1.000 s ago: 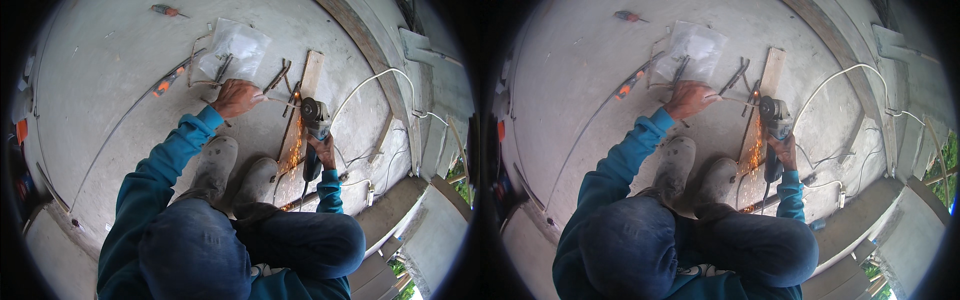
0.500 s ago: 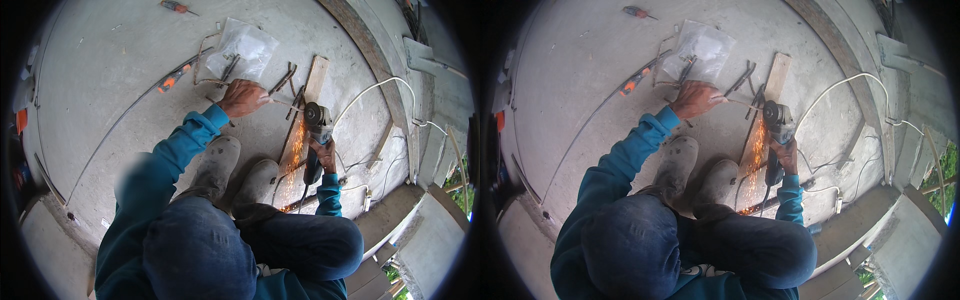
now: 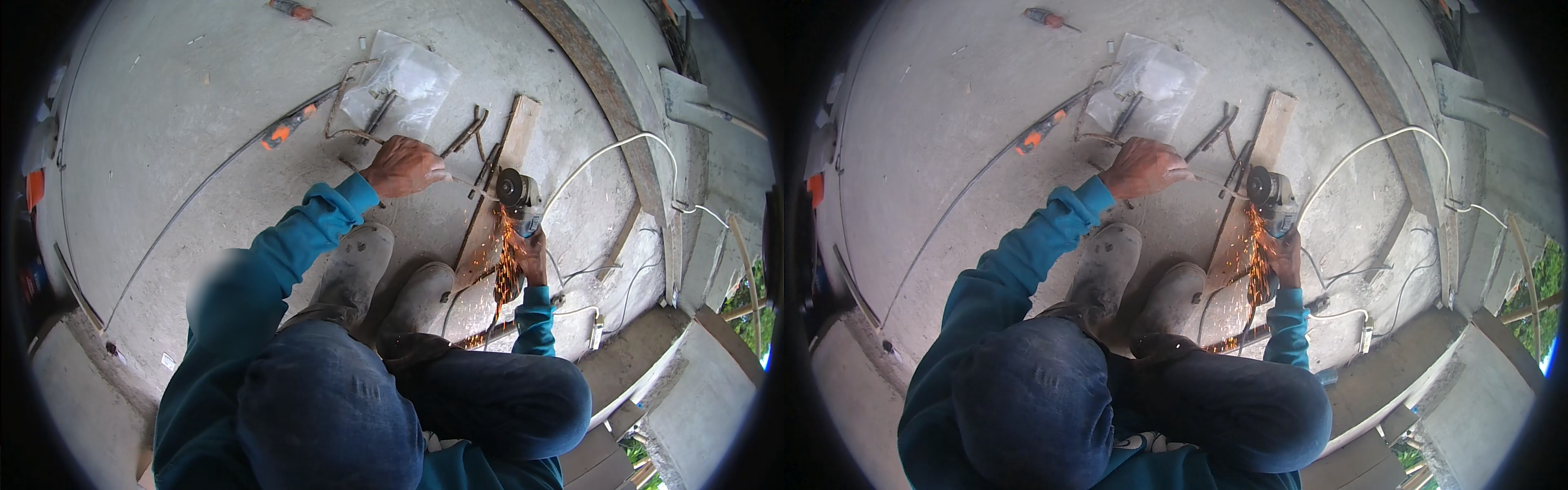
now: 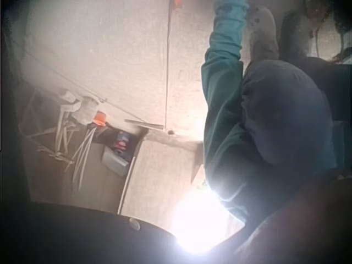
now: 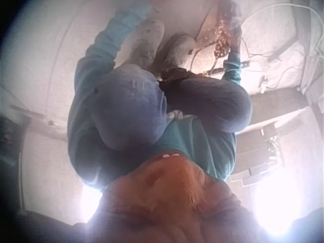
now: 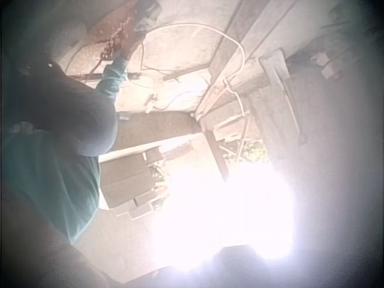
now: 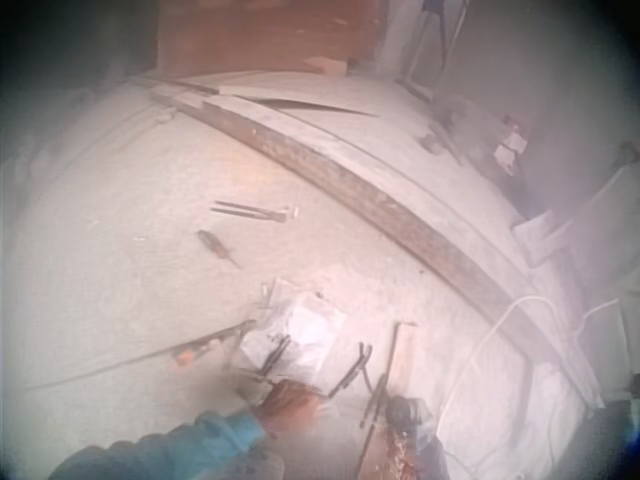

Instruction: The person uses an angle grinder to cut metal rods embedded in a concrete structure, then moves to the floor to cut additional rods into shorter pieces. Sparks are visible during cutting, and cut pieces accumulate on the floor.

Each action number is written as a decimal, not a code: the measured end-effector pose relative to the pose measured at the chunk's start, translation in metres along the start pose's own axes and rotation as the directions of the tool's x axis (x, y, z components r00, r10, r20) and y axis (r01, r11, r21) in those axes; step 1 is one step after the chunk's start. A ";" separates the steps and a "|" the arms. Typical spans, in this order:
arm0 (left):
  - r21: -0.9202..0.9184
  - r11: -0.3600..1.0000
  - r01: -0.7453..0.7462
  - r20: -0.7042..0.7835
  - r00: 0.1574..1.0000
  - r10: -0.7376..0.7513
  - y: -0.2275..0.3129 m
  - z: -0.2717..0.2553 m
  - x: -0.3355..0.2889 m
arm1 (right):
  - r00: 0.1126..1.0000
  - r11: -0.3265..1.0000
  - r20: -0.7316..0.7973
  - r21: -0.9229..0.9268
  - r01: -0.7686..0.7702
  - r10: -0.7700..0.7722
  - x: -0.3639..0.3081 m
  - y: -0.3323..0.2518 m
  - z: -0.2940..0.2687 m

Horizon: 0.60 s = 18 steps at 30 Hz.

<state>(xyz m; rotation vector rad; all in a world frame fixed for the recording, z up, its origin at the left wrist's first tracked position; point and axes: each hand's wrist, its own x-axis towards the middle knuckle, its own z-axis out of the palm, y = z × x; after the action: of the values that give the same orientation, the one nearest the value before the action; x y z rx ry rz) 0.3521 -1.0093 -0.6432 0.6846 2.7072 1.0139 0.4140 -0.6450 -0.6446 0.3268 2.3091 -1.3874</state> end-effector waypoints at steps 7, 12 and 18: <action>-0.025 0.999 -0.036 -0.084 0.996 0.034 0.001 0.000 -0.009 | 0.965 0.954 -0.234 0.297 -0.046 0.119 -0.025 -0.040 -0.020; -0.005 0.999 0.049 -0.117 0.992 -0.049 0.004 -0.007 -0.019 | 0.939 0.955 -0.328 0.295 0.001 0.100 -0.034 -0.068 -0.065; -0.102 0.973 0.207 0.087 0.976 -0.199 0.032 -0.064 -0.011 | 0.941 0.931 -0.301 0.363 -0.037 0.155 -0.059 -0.080 -0.053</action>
<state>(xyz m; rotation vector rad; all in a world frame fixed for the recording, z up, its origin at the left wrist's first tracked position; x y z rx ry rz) 0.3531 -1.0308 -0.5738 0.4080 2.5687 1.0541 0.4211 -0.6352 -0.5320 0.8275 2.2389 -1.8120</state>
